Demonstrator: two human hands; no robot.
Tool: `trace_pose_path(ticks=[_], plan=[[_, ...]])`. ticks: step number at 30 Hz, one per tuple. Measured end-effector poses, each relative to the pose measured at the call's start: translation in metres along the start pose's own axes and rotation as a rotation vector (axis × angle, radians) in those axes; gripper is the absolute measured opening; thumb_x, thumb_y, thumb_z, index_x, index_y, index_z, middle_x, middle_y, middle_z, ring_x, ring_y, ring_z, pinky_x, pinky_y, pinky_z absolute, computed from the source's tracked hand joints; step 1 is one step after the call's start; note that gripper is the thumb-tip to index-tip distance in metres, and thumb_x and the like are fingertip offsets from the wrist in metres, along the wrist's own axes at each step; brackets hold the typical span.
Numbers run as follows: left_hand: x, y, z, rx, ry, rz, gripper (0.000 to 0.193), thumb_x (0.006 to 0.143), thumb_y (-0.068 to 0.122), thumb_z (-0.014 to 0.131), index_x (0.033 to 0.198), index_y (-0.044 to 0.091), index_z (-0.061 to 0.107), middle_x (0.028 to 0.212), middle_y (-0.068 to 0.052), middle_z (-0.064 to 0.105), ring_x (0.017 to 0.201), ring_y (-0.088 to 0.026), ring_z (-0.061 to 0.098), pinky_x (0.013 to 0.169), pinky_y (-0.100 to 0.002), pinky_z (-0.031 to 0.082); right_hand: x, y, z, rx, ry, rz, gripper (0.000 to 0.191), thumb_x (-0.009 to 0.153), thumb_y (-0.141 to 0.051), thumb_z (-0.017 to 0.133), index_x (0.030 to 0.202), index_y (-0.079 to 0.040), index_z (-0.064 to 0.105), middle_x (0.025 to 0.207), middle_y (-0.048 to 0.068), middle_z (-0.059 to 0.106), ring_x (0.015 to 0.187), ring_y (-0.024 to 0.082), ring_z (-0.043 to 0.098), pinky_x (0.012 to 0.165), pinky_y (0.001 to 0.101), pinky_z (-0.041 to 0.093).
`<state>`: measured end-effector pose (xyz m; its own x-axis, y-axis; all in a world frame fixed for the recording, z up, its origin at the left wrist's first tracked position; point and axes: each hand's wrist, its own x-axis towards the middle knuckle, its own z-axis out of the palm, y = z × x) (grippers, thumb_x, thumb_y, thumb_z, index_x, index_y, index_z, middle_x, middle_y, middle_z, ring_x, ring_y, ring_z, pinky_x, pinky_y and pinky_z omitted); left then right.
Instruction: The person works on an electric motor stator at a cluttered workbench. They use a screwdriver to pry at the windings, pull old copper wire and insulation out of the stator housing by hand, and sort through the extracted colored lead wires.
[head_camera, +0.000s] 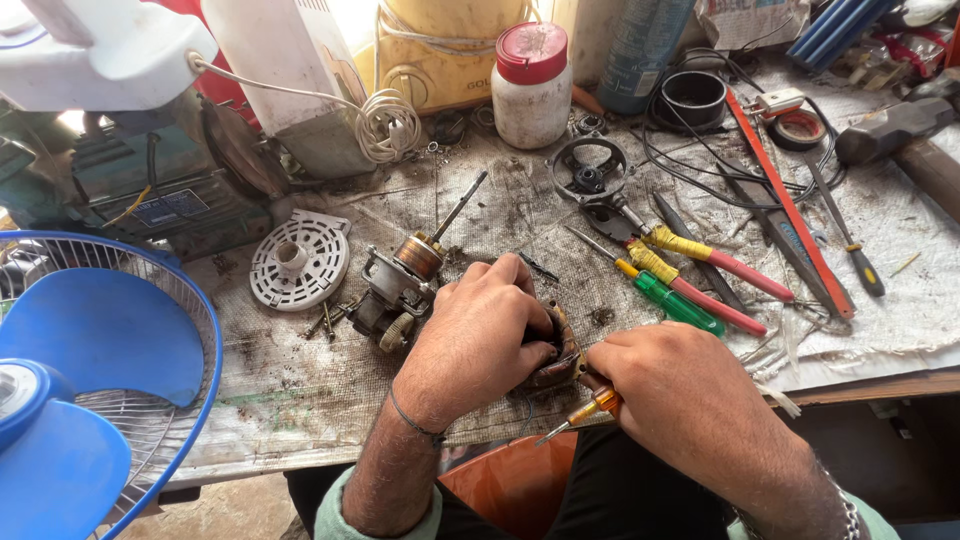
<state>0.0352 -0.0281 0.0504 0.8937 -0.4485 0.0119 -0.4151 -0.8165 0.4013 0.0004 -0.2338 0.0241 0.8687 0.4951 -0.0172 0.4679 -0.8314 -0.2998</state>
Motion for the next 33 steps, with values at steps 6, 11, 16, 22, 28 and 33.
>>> trace_pose_path(ticks=[6, 11, 16, 22, 28, 33], plan=[[0.005, -0.004, 0.004, -0.048, -0.030, 0.094, 0.009, 0.074, 0.015, 0.080, 0.082, 0.018, 0.085, 0.109, -0.004, 0.064, 0.112, -0.027, 0.056, 0.091, -0.045, 0.049, 0.001, 0.000, 0.003, -0.032, -0.104, 0.060, 0.003, 0.085, -0.014, 0.071, 0.087, -0.013, 0.070, 0.082, 0.002, 0.071, 0.085, 0.021, 0.071, 0.083, 0.0418, 0.055], [0.008, -0.007, 0.006, -0.101, -0.029, 0.122, 0.007, 0.072, 0.016, 0.081, 0.079, 0.016, 0.083, 0.106, -0.005, 0.063, 0.111, -0.027, 0.057, 0.090, -0.043, 0.052, 0.003, -0.006, -0.006, -0.022, -0.067, 0.039, 0.003, 0.082, -0.011, 0.072, 0.085, -0.013, 0.070, 0.081, 0.003, 0.072, 0.084, 0.023, 0.071, 0.082, 0.0430, 0.054], [0.007, -0.004, 0.011, -0.122, 0.036, 0.093, 0.007, 0.069, 0.013, 0.080, 0.075, 0.015, 0.082, 0.104, -0.005, 0.065, 0.108, -0.028, 0.058, 0.089, -0.043, 0.053, 0.004, -0.015, -0.019, -0.030, -0.078, 0.067, 0.012, 0.074, -0.004, 0.071, 0.085, -0.010, 0.070, 0.082, 0.009, 0.071, 0.081, 0.027, 0.070, 0.079, 0.0437, 0.054], [0.008, -0.006, 0.009, -0.120, 0.021, 0.104, 0.008, 0.069, 0.014, 0.080, 0.077, 0.015, 0.083, 0.107, -0.005, 0.067, 0.108, -0.028, 0.059, 0.088, -0.044, 0.053, 0.005, -0.023, -0.028, -0.063, -0.059, 0.049, 0.011, 0.074, -0.006, 0.073, 0.084, -0.009, 0.069, 0.080, 0.010, 0.071, 0.079, 0.027, 0.071, 0.076, 0.0431, 0.056], [-0.004, -0.007, 0.000, -0.163, 0.088, 0.141, 0.010, 0.076, 0.016, 0.078, 0.085, 0.013, 0.082, 0.112, -0.004, 0.071, 0.114, -0.027, 0.062, 0.095, -0.043, 0.052, 0.004, -0.017, -0.026, -0.034, -0.052, 0.071, 0.008, 0.079, -0.012, 0.076, 0.086, -0.012, 0.072, 0.082, 0.007, 0.072, 0.076, 0.026, 0.072, 0.074, 0.0416, 0.056], [-0.020, 0.004, 0.002, -0.080, 0.261, 0.132, 0.008, 0.078, 0.013, 0.077, 0.082, 0.010, 0.083, 0.110, -0.006, 0.071, 0.119, -0.029, 0.060, 0.101, -0.047, 0.045, 0.003, -0.010, -0.019, 0.006, -0.016, 0.013, 0.005, 0.079, -0.015, 0.075, 0.083, -0.013, 0.073, 0.078, 0.003, 0.073, 0.077, 0.024, 0.071, 0.074, 0.0402, 0.056]])
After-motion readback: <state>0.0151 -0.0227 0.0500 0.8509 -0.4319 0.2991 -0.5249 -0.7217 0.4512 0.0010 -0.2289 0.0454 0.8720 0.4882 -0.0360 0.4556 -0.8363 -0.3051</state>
